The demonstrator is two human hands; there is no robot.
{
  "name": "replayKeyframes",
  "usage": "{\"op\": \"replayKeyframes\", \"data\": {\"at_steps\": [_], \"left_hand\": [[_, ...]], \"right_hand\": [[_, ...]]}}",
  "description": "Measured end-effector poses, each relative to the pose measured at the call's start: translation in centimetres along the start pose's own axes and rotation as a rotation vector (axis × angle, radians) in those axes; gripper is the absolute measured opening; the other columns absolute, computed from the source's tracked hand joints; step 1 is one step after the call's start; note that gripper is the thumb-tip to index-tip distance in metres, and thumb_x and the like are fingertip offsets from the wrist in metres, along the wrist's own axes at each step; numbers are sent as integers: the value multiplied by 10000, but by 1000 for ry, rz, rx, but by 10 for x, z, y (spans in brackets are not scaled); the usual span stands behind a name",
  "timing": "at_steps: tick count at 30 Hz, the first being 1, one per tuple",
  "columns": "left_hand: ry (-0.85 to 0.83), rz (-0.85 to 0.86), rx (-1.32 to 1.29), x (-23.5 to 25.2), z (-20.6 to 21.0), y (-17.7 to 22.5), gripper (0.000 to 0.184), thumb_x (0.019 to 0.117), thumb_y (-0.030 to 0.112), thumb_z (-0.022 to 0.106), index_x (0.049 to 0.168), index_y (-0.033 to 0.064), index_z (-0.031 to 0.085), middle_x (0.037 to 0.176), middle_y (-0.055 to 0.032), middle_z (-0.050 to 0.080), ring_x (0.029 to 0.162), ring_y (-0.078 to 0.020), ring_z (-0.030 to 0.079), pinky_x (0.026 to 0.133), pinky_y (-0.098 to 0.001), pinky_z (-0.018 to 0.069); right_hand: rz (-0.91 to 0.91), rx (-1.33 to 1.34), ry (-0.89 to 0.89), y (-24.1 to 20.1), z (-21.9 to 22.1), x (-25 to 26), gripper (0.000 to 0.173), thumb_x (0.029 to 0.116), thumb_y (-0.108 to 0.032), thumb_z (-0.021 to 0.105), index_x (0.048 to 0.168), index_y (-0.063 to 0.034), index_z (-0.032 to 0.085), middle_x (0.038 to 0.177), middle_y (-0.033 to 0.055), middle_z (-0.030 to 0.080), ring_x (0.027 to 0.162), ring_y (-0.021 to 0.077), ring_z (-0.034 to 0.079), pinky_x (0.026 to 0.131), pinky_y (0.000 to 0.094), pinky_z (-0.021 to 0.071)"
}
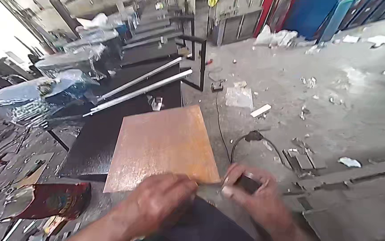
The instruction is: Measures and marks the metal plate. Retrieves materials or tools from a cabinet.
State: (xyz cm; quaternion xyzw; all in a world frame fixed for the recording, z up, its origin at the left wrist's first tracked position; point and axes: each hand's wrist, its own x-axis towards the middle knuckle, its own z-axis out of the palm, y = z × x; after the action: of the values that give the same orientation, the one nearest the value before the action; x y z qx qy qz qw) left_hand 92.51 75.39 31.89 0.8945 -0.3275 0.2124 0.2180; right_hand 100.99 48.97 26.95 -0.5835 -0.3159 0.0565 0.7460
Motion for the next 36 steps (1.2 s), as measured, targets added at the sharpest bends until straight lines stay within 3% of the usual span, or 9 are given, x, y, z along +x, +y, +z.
{"op": "replayKeyframes", "data": {"at_steps": [7, 14, 16, 19, 21, 24, 26, 31, 36], "left_hand": [[-64, -287, -79, -16, -21, -50, 171, 912, 257, 715, 1004, 121, 762, 909, -16, 729, 829, -50, 672, 724, -223, 567], [-98, -390, -191, -26, -21, -56, 158, 907, 266, 692, 983, 154, 774, 953, 30, 714, 857, -14, 658, 723, -207, 565], [-105, -402, -216, -28, -21, -57, 164, 911, 257, 682, 1005, 169, 785, 956, 44, 709, 860, -4, 656, 720, -198, 566], [-100, -409, -209, -30, -16, -58, 184, 917, 256, 669, 1040, 205, 796, 936, 53, 689, 840, -4, 633, 693, -200, 544], [-90, -409, -186, -32, -14, -57, 179, 919, 264, 673, 1041, 217, 795, 929, 53, 677, 823, -2, 621, 677, -198, 531], [-74, -395, -167, -32, -12, -55, 177, 925, 258, 667, 1040, 214, 794, 930, 43, 677, 824, -13, 622, 678, -208, 532], [-66, -381, -149, -33, -11, -55, 177, 927, 265, 662, 1035, 215, 793, 925, 41, 675, 820, -14, 623, 673, -209, 527], [-35, -361, -139, -33, -8, -58, 193, 931, 326, 659, 1053, 243, 784, 933, 21, 677, 828, -37, 621, 683, -225, 520], [-9, -336, -102, -36, -5, -59, 196, 922, 327, 638, 1039, 262, 781, 926, 32, 664, 809, -24, 614, 652, -208, 507]], "right_hand": [[226, -53, 58, 30, -25, 13, 151, 942, -170, 736, 1051, -70, 763, 882, -26, 727, 587, -4, 538, 510, 155, 445], [255, 84, 78, 45, -16, 9, 117, 937, -204, 752, 981, -98, 734, 789, -48, 686, 555, -10, 528, 501, 154, 455], [262, 10, 69, 53, -22, 7, 216, 1007, -278, 664, 1100, -86, 698, 777, -57, 632, 573, 0, 506, 524, 160, 443], [332, -363, 27, 61, -39, 2, 547, 1078, -488, 427, 1484, -134, 522, 925, -29, 621, 711, 47, 522, 625, 211, 447], [380, -395, -32, 60, -53, 0, 555, 1085, -387, 353, 1572, -128, 415, 1119, 23, 642, 861, 90, 575, 725, 244, 488], [325, -222, -32, 43, -63, 7, 503, 1017, -209, 554, 1504, -102, 490, 1112, 73, 664, 843, 136, 648, 722, 268, 571], [232, -53, -58, 27, -63, 17, 356, 982, -175, 677, 1322, -88, 617, 1026, 57, 704, 797, 143, 700, 721, 294, 628], [154, -154, -157, -4, -49, 49, 145, 958, -180, 727, 1077, -110, 685, 956, 42, 751, 865, 157, 734, 824, 341, 635], [205, 40, -30, -8, -36, 77, 464, 901, -39, 750, 1332, -100, 593, 974, 118, 707, 796, 163, 709, 736, 323, 630]]}}
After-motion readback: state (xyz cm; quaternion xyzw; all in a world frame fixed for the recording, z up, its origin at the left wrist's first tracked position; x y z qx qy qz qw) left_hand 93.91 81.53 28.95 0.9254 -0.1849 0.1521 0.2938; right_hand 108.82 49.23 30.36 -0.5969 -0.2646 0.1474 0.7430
